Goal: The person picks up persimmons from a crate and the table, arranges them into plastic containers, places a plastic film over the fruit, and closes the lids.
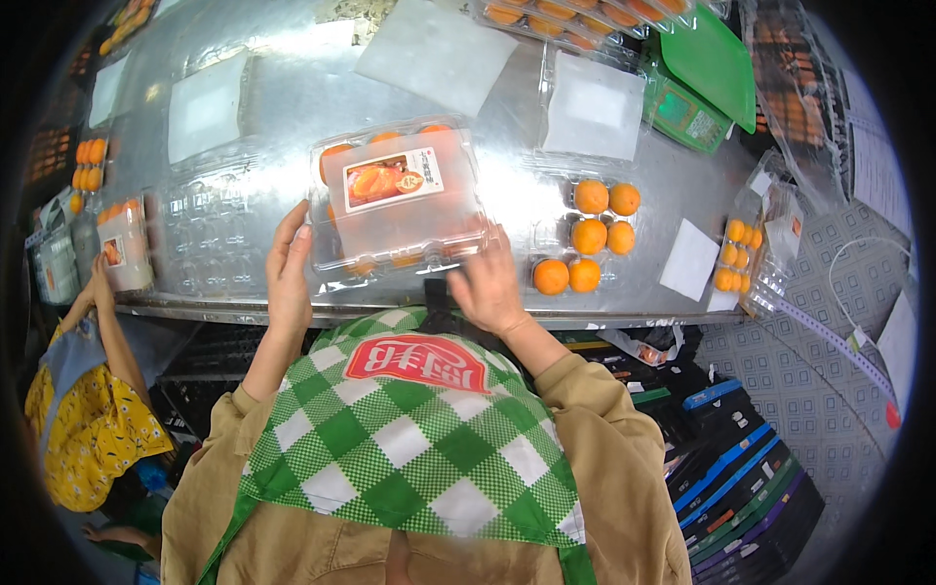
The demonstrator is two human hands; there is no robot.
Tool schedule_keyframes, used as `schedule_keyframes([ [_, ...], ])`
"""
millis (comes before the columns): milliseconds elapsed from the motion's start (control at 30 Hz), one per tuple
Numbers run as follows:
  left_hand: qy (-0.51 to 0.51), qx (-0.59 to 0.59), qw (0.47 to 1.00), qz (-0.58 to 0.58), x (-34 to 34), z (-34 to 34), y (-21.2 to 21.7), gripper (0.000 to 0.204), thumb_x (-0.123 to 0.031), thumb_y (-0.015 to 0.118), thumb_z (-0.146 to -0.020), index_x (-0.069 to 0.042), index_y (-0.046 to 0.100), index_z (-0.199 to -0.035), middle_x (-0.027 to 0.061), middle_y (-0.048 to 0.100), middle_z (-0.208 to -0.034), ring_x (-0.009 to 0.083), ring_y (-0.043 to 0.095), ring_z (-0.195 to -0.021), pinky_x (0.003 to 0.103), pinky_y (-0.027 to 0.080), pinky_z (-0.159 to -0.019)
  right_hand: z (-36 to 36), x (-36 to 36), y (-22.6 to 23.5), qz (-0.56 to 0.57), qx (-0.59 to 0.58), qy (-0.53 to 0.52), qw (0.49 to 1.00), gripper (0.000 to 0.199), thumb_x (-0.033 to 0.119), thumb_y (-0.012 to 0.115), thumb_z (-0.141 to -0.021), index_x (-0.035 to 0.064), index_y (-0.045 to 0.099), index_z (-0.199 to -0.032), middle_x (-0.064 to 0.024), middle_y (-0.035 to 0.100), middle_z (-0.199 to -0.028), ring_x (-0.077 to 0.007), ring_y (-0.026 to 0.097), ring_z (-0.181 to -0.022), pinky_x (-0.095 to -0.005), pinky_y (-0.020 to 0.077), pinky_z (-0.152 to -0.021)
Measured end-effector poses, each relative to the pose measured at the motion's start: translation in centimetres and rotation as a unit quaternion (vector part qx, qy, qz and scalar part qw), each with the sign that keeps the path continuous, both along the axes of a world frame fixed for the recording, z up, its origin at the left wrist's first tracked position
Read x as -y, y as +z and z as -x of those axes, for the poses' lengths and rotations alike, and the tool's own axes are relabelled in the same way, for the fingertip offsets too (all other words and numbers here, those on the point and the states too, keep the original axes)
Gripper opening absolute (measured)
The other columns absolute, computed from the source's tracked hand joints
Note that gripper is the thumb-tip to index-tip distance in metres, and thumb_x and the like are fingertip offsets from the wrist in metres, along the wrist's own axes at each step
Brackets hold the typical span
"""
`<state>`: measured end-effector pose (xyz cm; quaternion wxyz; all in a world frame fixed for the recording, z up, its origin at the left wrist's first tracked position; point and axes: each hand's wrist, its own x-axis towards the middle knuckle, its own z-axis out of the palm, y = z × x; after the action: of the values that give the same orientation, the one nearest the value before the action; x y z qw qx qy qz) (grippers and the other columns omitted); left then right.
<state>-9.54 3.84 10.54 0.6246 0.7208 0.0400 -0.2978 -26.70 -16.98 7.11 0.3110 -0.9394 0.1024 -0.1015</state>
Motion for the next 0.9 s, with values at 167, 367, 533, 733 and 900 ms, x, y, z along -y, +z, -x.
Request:
schedule_keyframes([
  [167, 0.006, -0.014, 1.000, 0.020, 0.8, -0.8, 1.2, 0.052, -0.028, 0.053, -0.095, 0.003, 0.044, -0.136, 0.0157, 0.046, -0.139, 0.0229, 0.038, -0.131, 0.035, 0.025, -0.110, -4.9, -1.1, 1.6, 0.071, -0.103, 0.104, 0.987, 0.066, 0.035, 0.067, -0.079, 0.0262, 0.044, -0.140, -0.0126, 0.034, -0.147, -0.0373, 0.022, -0.140, -0.0640, 0.0179, -0.108],
  [367, 0.001, -0.013, 0.999, 0.044, 0.1, -1.1, 0.5, 0.052, -0.023, 0.057, -0.094, 0.004, 0.042, -0.136, 0.0161, 0.046, -0.136, 0.0216, 0.042, -0.126, 0.034, 0.032, -0.106, -7.0, -2.2, -0.8, 0.102, -0.126, 0.142, 0.976, 0.070, 0.045, 0.063, -0.081, 0.0320, 0.037, -0.144, -0.0104, 0.036, -0.146, -0.0366, 0.024, -0.139, -0.0652, 0.0155, -0.108],
  [533, 0.003, -0.016, 0.999, 0.050, 0.2, -1.0, 0.8, 0.052, -0.022, 0.058, -0.093, 0.005, 0.043, -0.135, 0.0154, 0.047, -0.135, 0.0206, 0.044, -0.124, 0.034, 0.033, -0.104, -7.8, -2.4, -0.5, 0.109, -0.132, 0.163, 0.972, 0.069, 0.044, 0.062, -0.082, 0.0302, 0.037, -0.144, -0.0116, 0.039, -0.144, -0.0367, 0.027, -0.137, -0.0651, 0.0145, -0.109],
  [733, -0.042, 0.022, 0.999, -0.008, -0.6, -0.2, -0.4, 0.051, -0.024, 0.056, -0.093, 0.000, 0.044, -0.137, 0.0148, 0.043, -0.141, 0.0223, 0.040, -0.130, 0.035, 0.028, -0.109, -3.8, 0.1, 0.5, 0.044, -0.043, 0.196, 0.979, 0.066, 0.028, 0.066, -0.080, 0.0179, 0.042, -0.140, -0.0120, 0.044, -0.139, -0.0332, 0.038, -0.131, -0.0515, 0.0297, -0.108],
  [900, -0.092, 0.121, 0.982, -0.112, -2.3, 1.6, -4.9, 0.054, -0.020, 0.061, -0.091, -0.003, 0.043, -0.138, 0.0117, 0.042, -0.137, 0.0177, 0.048, -0.116, 0.031, 0.042, -0.093, 4.1, 5.2, 0.6, -0.125, -0.161, 0.012, 0.979, 0.015, 0.016, 0.058, -0.082, 0.0021, 0.061, -0.077, -0.0086, 0.061, -0.073, -0.0245, 0.059, -0.065, -0.0359, 0.0477, -0.062],
])
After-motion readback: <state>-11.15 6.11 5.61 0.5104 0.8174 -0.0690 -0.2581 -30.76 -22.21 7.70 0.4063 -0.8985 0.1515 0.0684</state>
